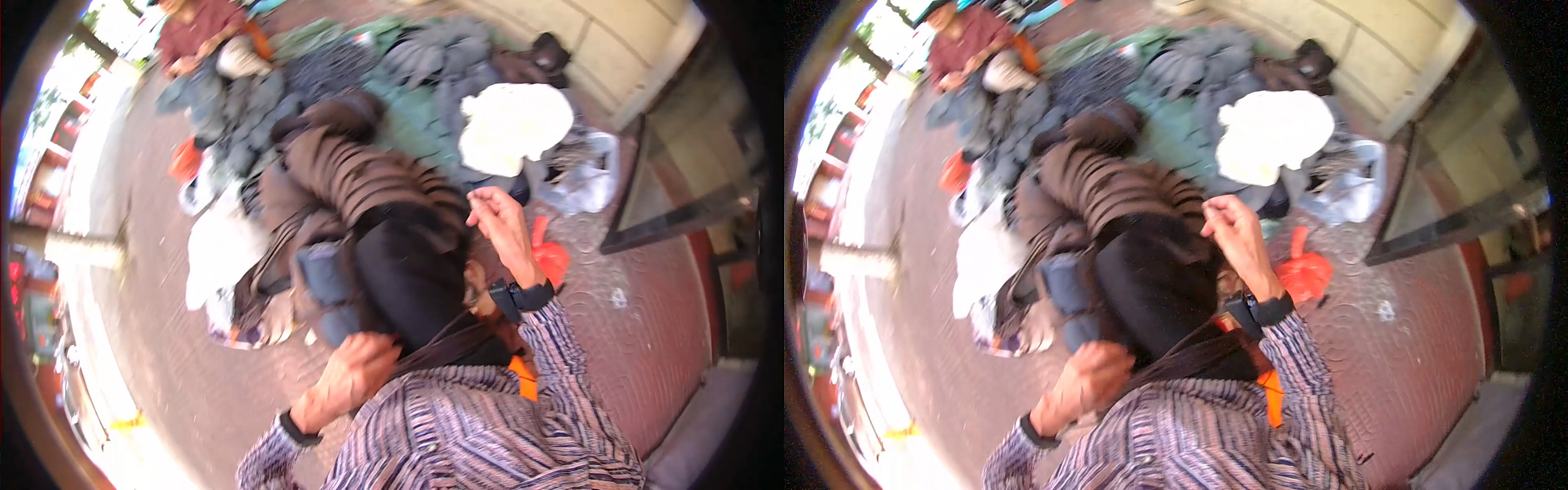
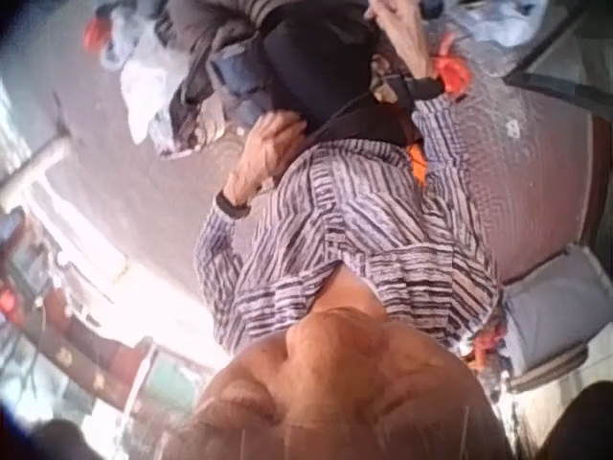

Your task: Tying the shoelaces on a pair of brown shoes.

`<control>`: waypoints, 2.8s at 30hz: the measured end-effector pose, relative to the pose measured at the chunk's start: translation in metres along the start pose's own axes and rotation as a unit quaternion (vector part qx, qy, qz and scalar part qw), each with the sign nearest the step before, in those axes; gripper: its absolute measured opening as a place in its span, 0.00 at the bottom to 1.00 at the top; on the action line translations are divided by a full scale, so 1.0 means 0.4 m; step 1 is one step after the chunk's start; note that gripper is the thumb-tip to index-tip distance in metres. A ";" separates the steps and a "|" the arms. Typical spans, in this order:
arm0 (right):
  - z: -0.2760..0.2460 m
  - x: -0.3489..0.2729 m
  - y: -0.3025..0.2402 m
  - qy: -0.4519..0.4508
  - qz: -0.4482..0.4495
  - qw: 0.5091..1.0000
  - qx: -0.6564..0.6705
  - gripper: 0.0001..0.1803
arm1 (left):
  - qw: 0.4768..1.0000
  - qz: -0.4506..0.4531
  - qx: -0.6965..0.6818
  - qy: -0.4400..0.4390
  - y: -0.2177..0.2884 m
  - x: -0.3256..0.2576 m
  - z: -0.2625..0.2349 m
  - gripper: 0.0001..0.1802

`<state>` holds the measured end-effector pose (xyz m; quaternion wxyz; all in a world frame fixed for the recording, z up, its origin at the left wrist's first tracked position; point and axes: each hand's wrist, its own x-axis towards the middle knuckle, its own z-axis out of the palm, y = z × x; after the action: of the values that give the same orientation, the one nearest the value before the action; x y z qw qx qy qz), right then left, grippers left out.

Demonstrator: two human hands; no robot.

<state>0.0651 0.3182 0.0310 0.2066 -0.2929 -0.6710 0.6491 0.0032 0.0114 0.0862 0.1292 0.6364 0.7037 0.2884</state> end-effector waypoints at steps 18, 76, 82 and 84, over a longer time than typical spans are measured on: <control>0.362 -0.164 0.036 -0.151 -0.363 0.852 -0.346 0.02 | 0.816 -0.487 -0.308 -0.038 -0.204 0.065 -0.118 0.17; 0.648 -0.171 0.019 -0.484 -0.373 0.749 -0.257 0.12 | 0.718 -0.231 -0.492 0.435 -0.354 -0.430 -0.663 0.22; 0.515 -0.159 -0.065 -0.280 -0.229 0.929 -0.076 0.10 | 0.847 -0.405 -0.299 0.172 -0.214 -0.172 -0.308 0.18; 0.479 -0.123 -0.110 -0.375 0.007 0.920 -0.110 0.13 | 0.859 -0.369 -0.309 0.174 -0.226 -0.173 -0.205 0.13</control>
<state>-0.0299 0.1427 0.0660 -0.0980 -0.0536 -0.7646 0.6347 -0.1052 -0.0776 0.0875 0.2916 0.1968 0.7726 0.5285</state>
